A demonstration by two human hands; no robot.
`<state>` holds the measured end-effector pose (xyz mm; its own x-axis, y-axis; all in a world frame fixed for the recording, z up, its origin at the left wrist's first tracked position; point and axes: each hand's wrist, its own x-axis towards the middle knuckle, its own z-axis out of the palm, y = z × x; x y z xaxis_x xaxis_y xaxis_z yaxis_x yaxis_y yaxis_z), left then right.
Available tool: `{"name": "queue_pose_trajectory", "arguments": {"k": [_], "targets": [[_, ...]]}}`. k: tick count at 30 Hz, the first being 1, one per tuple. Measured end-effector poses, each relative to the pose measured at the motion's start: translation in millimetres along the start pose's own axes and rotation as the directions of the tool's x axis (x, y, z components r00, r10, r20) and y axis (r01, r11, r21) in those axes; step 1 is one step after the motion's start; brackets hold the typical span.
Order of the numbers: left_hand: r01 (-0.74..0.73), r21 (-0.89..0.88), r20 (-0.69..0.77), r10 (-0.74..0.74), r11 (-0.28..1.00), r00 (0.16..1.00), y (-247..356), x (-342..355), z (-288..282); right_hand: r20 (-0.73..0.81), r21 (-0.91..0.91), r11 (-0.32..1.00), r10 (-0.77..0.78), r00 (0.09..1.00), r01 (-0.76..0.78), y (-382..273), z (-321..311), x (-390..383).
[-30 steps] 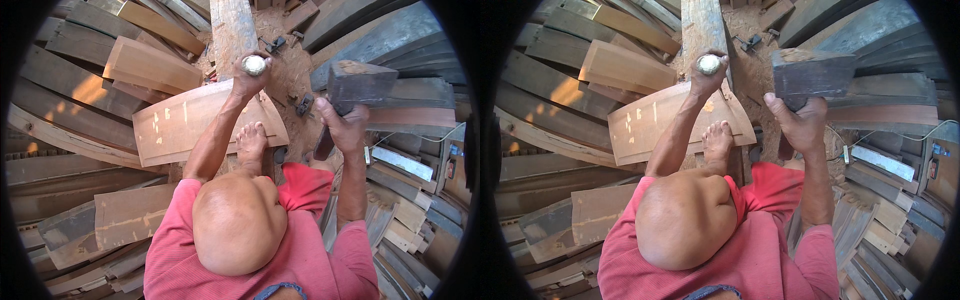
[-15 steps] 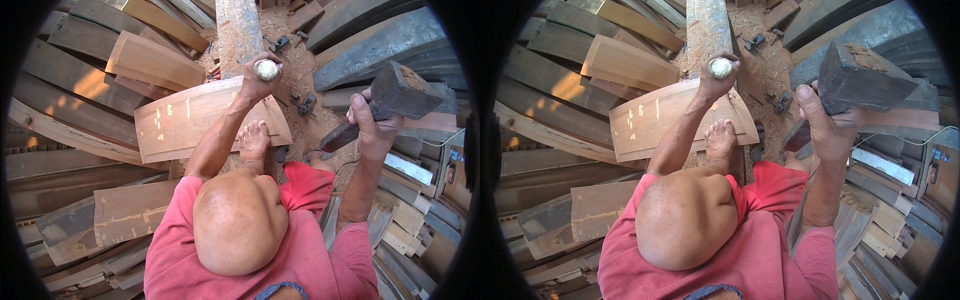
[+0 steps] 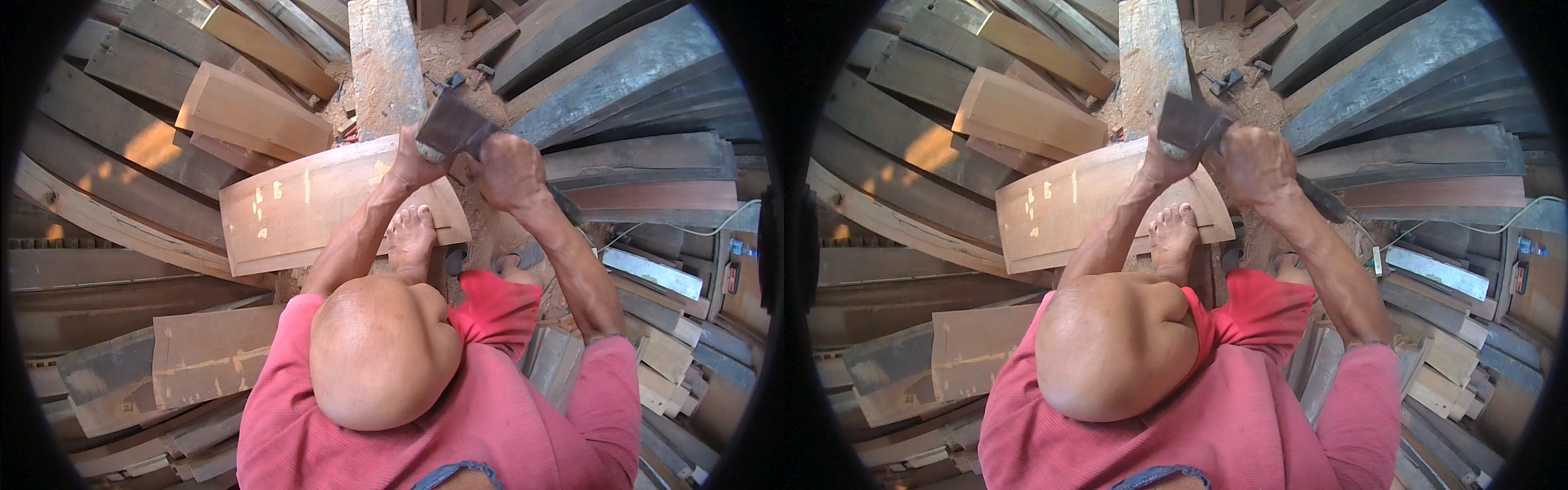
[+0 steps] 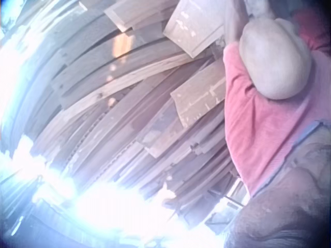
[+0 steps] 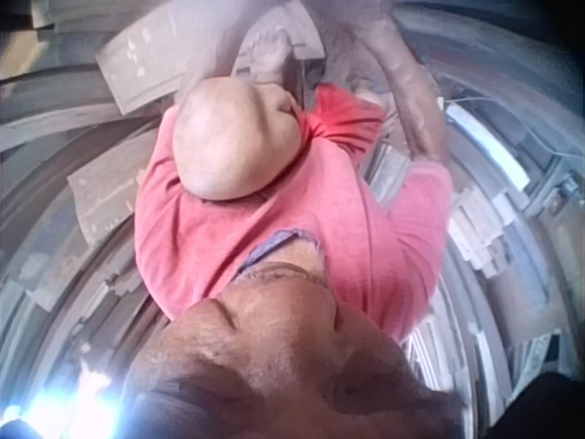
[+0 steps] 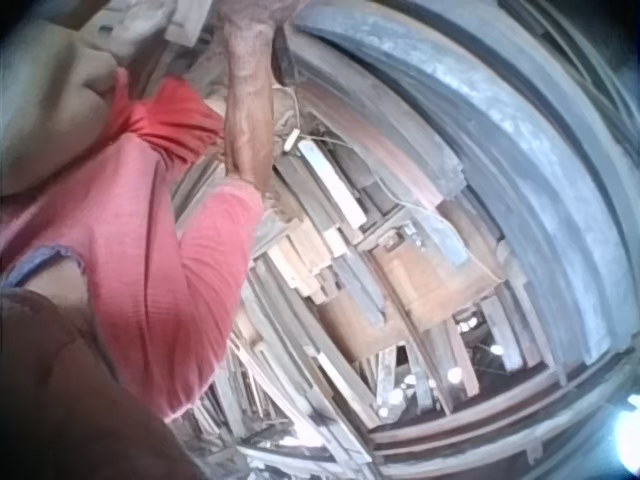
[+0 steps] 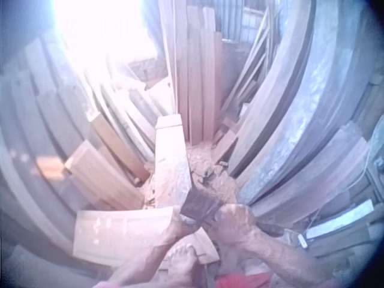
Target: The person shapes a curved wooden plank by using a chisel and a hammer. They then use a square ruler to check the wood and continue to manipulate the plank by hand.
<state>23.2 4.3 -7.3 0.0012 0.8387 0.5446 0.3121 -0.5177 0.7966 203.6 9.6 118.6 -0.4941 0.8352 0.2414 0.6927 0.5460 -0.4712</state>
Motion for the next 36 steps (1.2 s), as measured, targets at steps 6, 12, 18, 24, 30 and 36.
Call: {"name": "queue_pose_trajectory", "arguments": {"k": [6,12,18,24,30,36], "targets": [[0.156,-0.104,-0.166,-0.171,0.982,0.971,2.5,-6.4,11.0,-0.066,0.374,0.925,0.096,0.993,-0.065,-5.4,-13.2,-7.9],[0.25,-0.038,-0.128,-0.253,0.968,0.959,11.6,5.0,22.3,-0.069,0.655,0.732,0.307,0.949,-0.189,-6.3,-18.1,-31.6],[0.43,-0.118,-0.211,-0.446,0.895,0.87,-7.8,27.5,12.2,-0.135,0.683,0.714,0.326,0.936,-0.151,-6.8,-36.3,-46.8],[0.291,-0.053,-0.215,-0.295,0.955,0.931,-6.4,19.1,6.2,-0.215,0.679,0.725,0.341,0.915,-0.111,-11.4,-41.8,-55.8],[0.308,-0.08,-0.125,-0.316,0.948,0.941,2.5,15.0,5.1,-0.279,0.671,0.741,0.29,0.916,-0.03,-9.3,-52.8,-56.9],[0.363,-0.134,-0.131,-0.38,0.922,0.916,9.0,15.8,3.9,-0.333,0.699,0.715,0.341,0.879,-0.012,-12.4,-65.5,-50.8]]}}
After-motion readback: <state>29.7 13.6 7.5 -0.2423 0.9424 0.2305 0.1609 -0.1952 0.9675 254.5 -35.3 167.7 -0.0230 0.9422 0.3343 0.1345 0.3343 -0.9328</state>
